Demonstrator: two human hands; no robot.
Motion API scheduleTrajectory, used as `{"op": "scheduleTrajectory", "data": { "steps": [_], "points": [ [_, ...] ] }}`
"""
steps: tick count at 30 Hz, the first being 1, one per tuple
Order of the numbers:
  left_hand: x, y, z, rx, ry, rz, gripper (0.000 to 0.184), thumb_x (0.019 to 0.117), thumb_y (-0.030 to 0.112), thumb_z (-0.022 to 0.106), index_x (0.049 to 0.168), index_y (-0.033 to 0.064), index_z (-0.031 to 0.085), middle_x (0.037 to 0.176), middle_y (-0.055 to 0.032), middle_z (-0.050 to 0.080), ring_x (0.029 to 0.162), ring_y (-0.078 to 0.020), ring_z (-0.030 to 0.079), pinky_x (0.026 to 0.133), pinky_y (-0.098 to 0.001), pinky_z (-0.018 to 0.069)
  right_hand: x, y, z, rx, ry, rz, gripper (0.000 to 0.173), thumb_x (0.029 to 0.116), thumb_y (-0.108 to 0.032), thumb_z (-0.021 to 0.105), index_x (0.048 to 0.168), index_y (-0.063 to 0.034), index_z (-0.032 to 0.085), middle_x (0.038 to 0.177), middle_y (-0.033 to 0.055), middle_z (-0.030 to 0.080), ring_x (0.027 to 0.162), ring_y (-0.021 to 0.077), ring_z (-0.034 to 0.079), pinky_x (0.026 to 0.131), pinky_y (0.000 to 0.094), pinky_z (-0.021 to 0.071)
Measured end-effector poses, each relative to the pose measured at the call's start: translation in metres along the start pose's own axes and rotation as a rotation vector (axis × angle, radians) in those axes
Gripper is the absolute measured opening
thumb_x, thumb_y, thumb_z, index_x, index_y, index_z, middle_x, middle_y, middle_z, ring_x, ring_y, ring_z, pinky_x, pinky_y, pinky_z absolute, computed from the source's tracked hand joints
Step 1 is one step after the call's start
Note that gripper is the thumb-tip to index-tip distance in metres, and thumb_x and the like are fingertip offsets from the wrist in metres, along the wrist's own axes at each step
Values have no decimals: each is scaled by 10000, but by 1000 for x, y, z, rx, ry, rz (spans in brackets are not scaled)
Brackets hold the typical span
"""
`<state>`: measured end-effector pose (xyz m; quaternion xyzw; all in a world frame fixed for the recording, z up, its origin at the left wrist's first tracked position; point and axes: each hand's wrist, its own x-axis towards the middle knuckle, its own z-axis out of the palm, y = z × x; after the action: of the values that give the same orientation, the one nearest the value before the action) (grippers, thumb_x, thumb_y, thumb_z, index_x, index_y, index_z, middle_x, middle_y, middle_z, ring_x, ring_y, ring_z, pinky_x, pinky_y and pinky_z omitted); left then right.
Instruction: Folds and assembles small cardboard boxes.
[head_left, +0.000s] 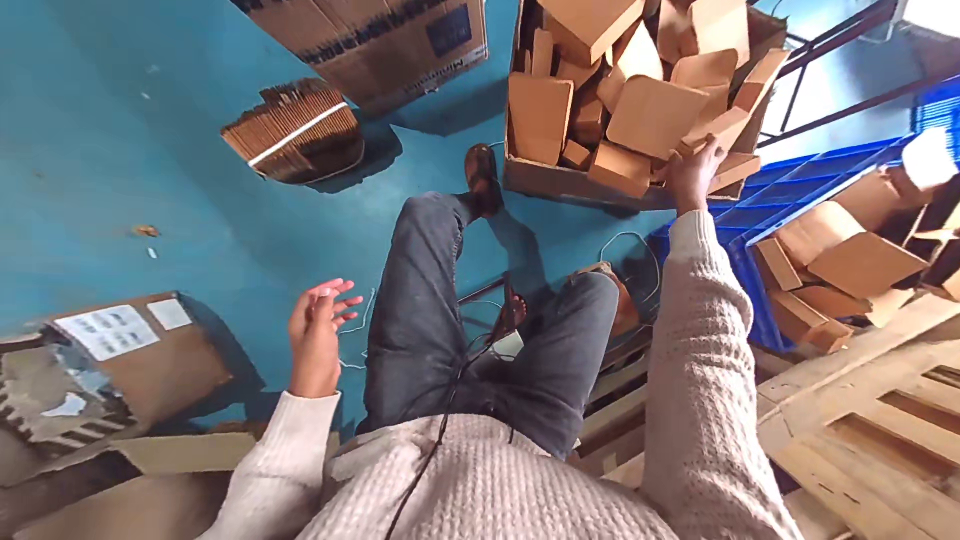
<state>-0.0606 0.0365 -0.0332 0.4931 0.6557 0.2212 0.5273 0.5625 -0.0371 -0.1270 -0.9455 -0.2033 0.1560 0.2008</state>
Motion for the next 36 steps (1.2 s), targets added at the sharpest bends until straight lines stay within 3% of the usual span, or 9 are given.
{"op": "scheduleTrajectory", "data": {
  "steps": [4,7,9,14,16,19,24,30,36],
  "points": [
    [-4,2,2,14,2,22,526,1099,347,223,1328,-26,515,1277,-82,650,1004,-114,688,830,-284,568,24,25,12,99,-119,-54,1011,866,-101,723,1614,47,60,1650,353,41,1537,454,162,1233,489,260],
    [-1,0,-2,-58,-9,83,943,982,581,-135,1253,-8,549,1213,-79,692,969,-145,702,770,-306,570,26,59,13,210,-94,-128,1118,821,-96,752,1596,81,-34,1646,363,25,1541,453,140,1243,490,241],
    [-1,-1,-4,-112,-16,172,1046,925,643,-190,1160,15,613,1145,-54,726,933,-145,709,740,-308,572,14,79,5,271,-27,-190,1048,855,-78,690,1585,105,-39,1648,359,41,1552,423,135,1261,454,200],
    [-3,7,6,-87,-100,322,1093,905,700,-166,1151,25,659,1171,-60,723,950,-158,702,741,-318,568,-54,131,-7,455,414,-214,535,1005,-72,506,1481,128,366,1498,295,444,1179,248,647,937,313,564],
    [-9,12,14,-46,-163,333,1102,894,712,-172,1223,19,619,1198,-67,705,963,-166,693,739,-318,565,-96,172,1,427,441,-107,441,1005,-86,504,1402,106,488,1402,274,546,1063,247,682,877,334,575],
    [-13,15,29,8,-225,348,1061,915,668,-172,1255,8,586,1199,-59,701,956,-160,697,742,-315,570,-166,245,24,306,378,164,418,991,-110,523,1353,94,560,1388,280,565,1225,322,612,1035,375,500],
    [-23,29,52,93,-286,316,1011,930,622,-185,1261,22,559,1168,-24,711,945,-128,697,739,-288,566,-290,314,93,373,115,882,658,957,-253,694,1440,121,447,1432,382,473,1363,484,461,1151,515,372],
    [-44,53,78,206,-301,365,942,973,562,-152,1251,-7,545,1168,-23,699,923,-113,695,741,-276,566,-312,284,165,557,5,1102,1080,887,-317,804,1571,112,87,1481,395,409,1366,470,474,1138,485,404],
    [-66,52,63,328,-276,404,984,971,657,-97,1255,-32,545,1179,-29,703,926,-91,698,756,-256,563,-268,225,186,455,10,1251,1131,838,-478,782,1628,-19,115,1678,278,68,1553,453,63,1227,611,108]
  ]
}}
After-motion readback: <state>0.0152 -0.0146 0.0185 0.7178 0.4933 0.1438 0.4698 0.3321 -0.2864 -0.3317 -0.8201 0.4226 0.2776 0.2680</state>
